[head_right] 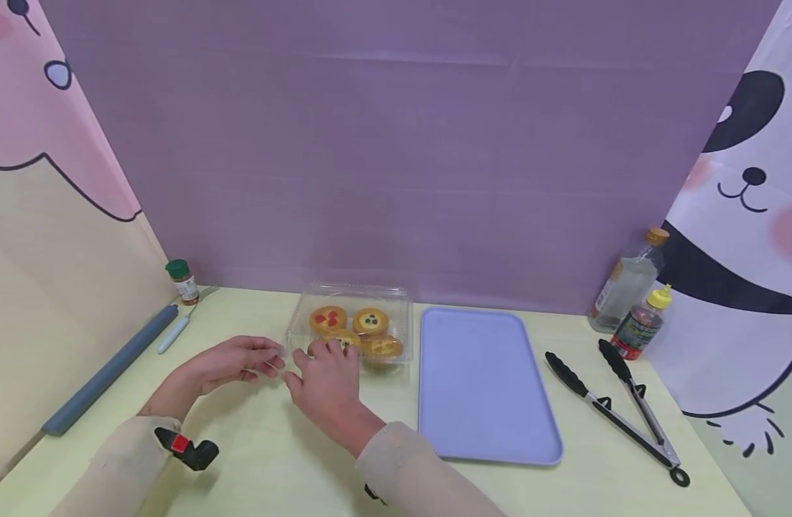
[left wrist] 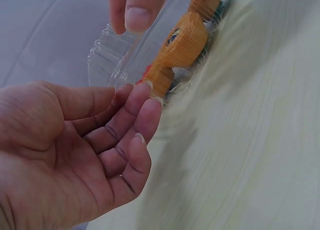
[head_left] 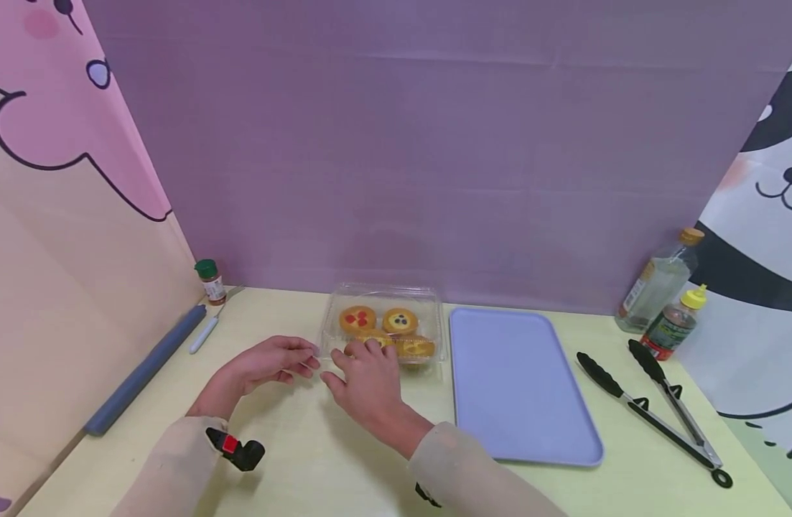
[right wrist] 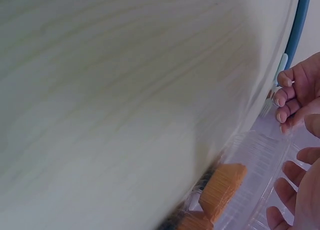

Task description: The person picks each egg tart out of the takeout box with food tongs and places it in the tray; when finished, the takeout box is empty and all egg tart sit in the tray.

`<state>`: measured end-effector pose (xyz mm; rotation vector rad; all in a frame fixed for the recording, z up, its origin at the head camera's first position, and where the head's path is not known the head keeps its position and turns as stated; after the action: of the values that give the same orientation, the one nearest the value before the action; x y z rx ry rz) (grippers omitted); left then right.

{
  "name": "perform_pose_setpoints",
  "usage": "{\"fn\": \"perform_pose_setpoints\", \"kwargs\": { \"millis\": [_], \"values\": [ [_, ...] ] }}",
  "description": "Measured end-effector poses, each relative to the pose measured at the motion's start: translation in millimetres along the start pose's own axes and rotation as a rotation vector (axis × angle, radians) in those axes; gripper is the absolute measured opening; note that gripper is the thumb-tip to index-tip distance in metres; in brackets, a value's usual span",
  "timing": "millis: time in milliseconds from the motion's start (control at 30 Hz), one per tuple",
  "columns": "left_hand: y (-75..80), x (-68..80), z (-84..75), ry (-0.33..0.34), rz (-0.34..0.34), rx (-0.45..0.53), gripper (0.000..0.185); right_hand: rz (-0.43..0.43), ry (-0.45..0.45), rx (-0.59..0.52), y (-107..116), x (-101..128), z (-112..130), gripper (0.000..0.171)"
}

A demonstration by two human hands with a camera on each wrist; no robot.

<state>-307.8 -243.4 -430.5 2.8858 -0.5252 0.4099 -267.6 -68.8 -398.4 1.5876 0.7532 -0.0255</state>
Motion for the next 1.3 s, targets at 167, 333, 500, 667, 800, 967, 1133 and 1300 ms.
{"fn": "perform_pose_setpoints", "kwargs": {
  "millis": [167, 333, 500, 667, 800, 967, 1133, 1300],
  "values": [
    [1.1, -2.7, 0.2, 0.003, -0.024, -0.033, 0.039, 0.012, -0.012, 0.028, -3, -2, 3, 0.04],
    [3.1, -6.2, -0.4, 0.011, -0.03, -0.058, 0.038, -0.015, -0.024, 0.041, -4, -5, 4, 0.034],
    [4.9, -7.3, -2.1, 0.015, -0.028, -0.1, 0.034, -0.068, -0.032, 0.071, -4, -7, 4, 0.031],
    [5.6, -7.4, -3.9, 0.031, -0.028, -0.124, 0.031, -0.152, -0.037, 0.085, -4, -7, 4, 0.025],
    [4.5, -8.0, -4.3, 0.052, -0.007, -0.105, 0.03, -0.21, -0.049, 0.071, -3, -7, 3, 0.02],
    [4.6, -9.3, -3.0, 0.046, 0.003, -0.091, 0.03, -0.272, -0.058, 0.052, -1, -9, 2, 0.016],
    [5.7, -10.8, -1.0, 0.042, 0.019, -0.067, 0.03, -0.306, -0.068, 0.042, 0, -9, 2, 0.016],
    [5.7, -11.8, 2.2, 0.04, 0.035, -0.031, 0.03, -0.33, -0.07, 0.045, -1, -9, 2, 0.017]
  ]
}}
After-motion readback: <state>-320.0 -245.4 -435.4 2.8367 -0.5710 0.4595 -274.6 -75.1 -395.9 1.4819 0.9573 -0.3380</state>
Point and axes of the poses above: each hand's wrist, its own x-axis away from the middle knuckle, its own y-axis out of the back of the hand, z = x × y, the point moved 6 cm from there along -x, towards the middle knuckle, and after that the axes turned 10 degrees about x, right-handed, at the moved point
